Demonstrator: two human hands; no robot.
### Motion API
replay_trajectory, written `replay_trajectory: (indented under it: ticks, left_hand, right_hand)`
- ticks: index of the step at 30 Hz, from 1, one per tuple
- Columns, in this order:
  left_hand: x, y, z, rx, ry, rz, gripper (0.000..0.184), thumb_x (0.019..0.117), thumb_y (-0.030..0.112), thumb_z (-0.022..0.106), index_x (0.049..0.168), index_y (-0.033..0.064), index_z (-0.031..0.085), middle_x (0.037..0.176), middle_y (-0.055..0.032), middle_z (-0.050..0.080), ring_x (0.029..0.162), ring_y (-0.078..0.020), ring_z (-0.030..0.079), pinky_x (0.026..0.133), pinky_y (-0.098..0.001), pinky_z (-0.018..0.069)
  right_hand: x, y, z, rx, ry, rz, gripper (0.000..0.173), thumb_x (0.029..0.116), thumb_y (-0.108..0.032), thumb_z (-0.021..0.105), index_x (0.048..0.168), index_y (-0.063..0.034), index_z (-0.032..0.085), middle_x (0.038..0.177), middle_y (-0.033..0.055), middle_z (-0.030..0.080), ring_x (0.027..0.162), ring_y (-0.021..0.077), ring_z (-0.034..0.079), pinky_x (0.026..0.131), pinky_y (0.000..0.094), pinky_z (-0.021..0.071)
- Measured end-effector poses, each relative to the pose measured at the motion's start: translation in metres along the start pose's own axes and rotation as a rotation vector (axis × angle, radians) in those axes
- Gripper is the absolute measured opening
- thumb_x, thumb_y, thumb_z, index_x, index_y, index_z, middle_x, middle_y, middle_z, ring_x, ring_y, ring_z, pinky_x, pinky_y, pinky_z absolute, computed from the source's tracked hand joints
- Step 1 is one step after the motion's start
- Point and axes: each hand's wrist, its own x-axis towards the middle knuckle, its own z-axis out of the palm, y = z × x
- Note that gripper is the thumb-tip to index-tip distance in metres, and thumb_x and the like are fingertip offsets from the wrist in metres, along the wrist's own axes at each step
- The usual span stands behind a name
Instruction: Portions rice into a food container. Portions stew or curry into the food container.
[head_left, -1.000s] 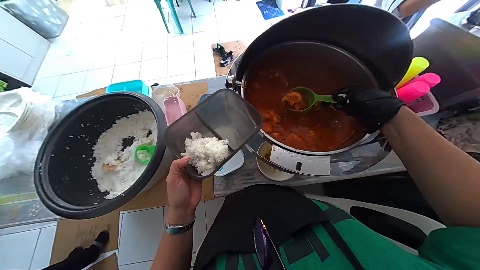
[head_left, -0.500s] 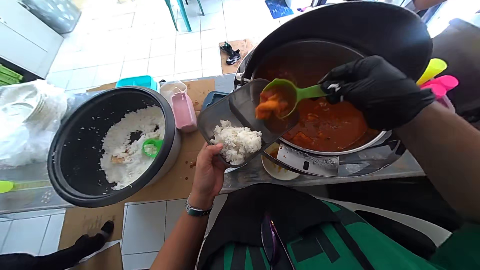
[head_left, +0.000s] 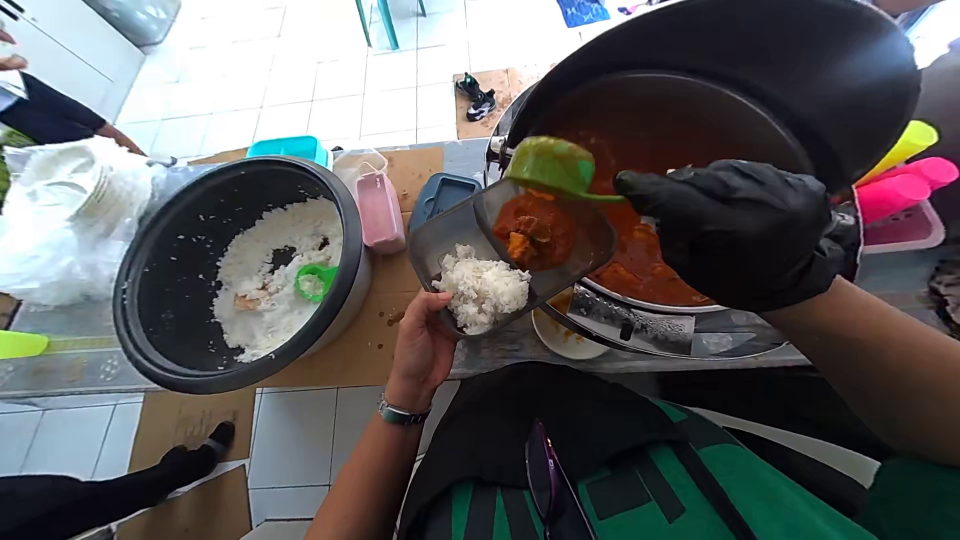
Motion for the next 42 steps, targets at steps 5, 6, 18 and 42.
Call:
replay_trajectory:
  ticks: [5,6,18,42]
  left_hand:
    - [0.002,-0.002,-0.002,-0.013,0.018,0.004,0.032,0.0989,0.013,0.033,0.105,0.0108,0.064,0.097,-0.0086,0.074,0.090,-0.0181,0.073,0.080,-0.0387,0.0620]
    - [0.002,-0.002,-0.003,-0.009,0.021,0.011,0.033,0.0988,0.014,0.032,0.104,0.0110,0.064,0.097,-0.0083,0.074,0.090,-0.0178,0.073,0.080,-0.0386,0.0620]
    - [-0.006,0.015,-0.023,0.056,0.111,0.170,0.030,0.0971,0.016,0.035,0.108,0.0141,0.063,0.098,-0.0064,0.073,0.091,-0.0181,0.073,0.078,-0.0407,0.0628]
    - [-0.027,0.011,-0.039,-0.027,0.120,0.201,0.024,0.0927,0.018,0.047,0.105,0.0100,0.065,0.099,-0.0113,0.074,0.091,-0.0221,0.074,0.078,-0.0442,0.0630]
  right_hand:
    - [0.013,0.028,-0.010,0.780,-0.146,1.001,0.014,0.1022,-0.007,0.056,0.104,-0.0115,0.069,0.082,-0.0128,0.066,0.066,-0.0082,0.057,0.062,0.0109,0.0491]
    - [0.015,0.040,-0.012,0.845,-0.152,1.196,0.014,0.1044,-0.009,0.055,0.099,-0.0159,0.067,0.075,-0.0146,0.063,0.057,-0.0079,0.052,0.053,0.0105,0.0449]
    - [-0.044,0.063,-0.037,0.165,-0.711,0.586,0.018,0.0973,-0.007,0.064,0.106,-0.0142,0.078,0.095,0.0182,0.074,0.090,0.0428,0.070,0.074,0.0696,0.0491]
    - [-0.010,0.093,0.040,-0.002,-1.013,0.735,0.017,0.0966,-0.013,0.065,0.109,-0.0056,0.074,0.106,0.0306,0.069,0.103,0.0550,0.064,0.078,0.0757,0.0459]
